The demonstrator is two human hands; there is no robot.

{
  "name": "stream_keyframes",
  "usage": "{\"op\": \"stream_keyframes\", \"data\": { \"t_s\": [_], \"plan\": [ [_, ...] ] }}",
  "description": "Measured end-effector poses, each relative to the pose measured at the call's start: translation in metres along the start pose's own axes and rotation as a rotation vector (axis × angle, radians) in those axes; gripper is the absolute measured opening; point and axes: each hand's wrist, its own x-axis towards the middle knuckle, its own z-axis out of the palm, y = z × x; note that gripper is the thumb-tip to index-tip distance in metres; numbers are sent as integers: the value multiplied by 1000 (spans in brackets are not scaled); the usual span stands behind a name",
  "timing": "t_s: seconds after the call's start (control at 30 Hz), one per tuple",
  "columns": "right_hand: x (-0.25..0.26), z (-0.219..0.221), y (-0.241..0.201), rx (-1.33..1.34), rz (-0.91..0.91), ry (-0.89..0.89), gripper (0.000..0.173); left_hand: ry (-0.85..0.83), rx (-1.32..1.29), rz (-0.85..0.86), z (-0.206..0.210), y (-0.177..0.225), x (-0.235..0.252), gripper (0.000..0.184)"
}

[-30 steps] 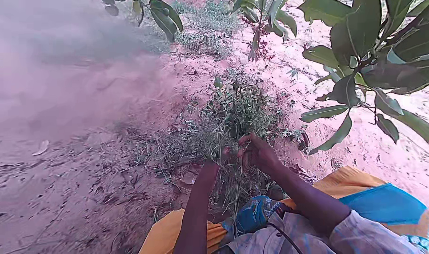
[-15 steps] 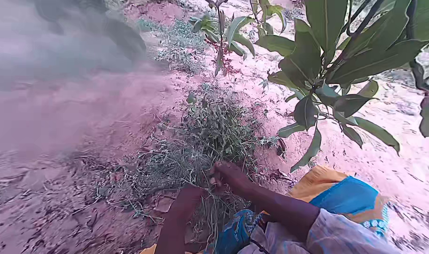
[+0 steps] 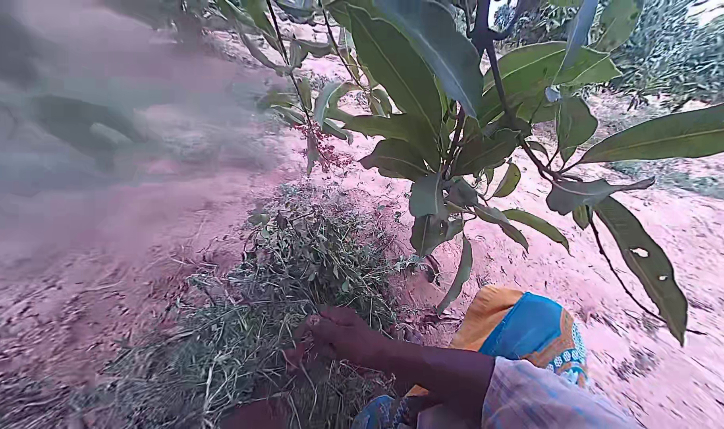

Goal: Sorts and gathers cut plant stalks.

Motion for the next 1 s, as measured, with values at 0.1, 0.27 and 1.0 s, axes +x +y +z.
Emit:
{"op": "stream_keyframes", "data": {
  "t_s": [0.1,0.27,1.0],
  "plan": [
    [4,-6,-10,-21,-46,96,32,-60,-689,246,5,-15,12,25],
    [7,-14,-19,-92,-60,126,35,-60,-673,339,3,-19,20,27],
    [1,6,13,-913,-68,-372,43,268,-773,76,-12,-34,38,29]
  ]
}}
